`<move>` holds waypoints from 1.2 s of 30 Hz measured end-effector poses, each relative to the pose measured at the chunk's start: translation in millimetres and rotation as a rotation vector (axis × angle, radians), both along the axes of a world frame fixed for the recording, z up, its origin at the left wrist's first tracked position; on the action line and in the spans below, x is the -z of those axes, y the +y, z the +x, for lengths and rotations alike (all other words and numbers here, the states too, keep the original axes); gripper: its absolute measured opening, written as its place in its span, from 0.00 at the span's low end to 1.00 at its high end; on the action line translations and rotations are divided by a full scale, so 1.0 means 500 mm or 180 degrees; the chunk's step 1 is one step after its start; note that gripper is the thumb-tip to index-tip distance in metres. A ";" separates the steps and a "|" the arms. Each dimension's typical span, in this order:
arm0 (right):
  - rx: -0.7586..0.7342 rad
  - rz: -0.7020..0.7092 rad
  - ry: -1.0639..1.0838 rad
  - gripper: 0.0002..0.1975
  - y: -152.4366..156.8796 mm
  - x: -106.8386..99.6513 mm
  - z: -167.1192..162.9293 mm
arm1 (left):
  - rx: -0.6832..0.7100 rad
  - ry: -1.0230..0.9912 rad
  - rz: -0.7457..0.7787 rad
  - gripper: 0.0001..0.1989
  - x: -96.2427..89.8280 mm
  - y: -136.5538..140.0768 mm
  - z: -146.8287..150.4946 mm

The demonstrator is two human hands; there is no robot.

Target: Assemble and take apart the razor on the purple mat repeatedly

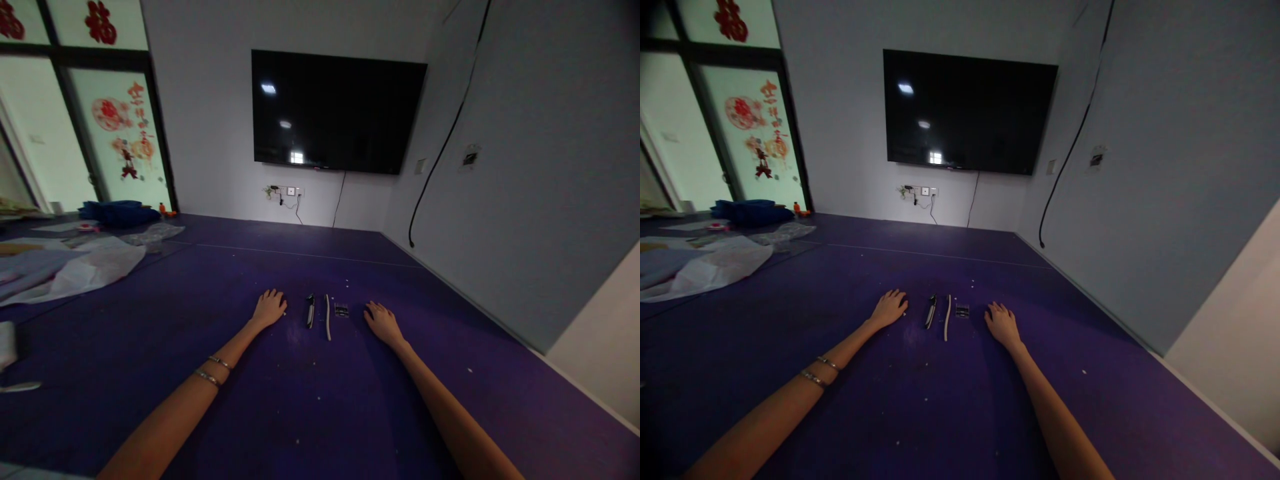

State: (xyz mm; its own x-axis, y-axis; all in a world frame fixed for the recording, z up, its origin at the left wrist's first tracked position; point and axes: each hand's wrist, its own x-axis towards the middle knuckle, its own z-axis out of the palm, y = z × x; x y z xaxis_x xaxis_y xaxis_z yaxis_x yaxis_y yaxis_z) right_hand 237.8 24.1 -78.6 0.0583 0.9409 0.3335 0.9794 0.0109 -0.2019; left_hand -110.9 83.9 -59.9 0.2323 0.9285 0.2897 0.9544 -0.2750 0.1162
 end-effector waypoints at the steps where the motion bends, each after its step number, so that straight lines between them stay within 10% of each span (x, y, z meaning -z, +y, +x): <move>1: -0.0004 0.0017 -0.0023 0.21 -0.002 -0.001 -0.001 | -0.0012 0.0003 0.0003 0.20 0.001 0.000 0.000; 36: 0.0002 0.0022 -0.0102 0.21 -0.033 -0.012 -0.023 | 0.0001 -0.0354 0.0103 0.13 -0.042 -0.024 0.027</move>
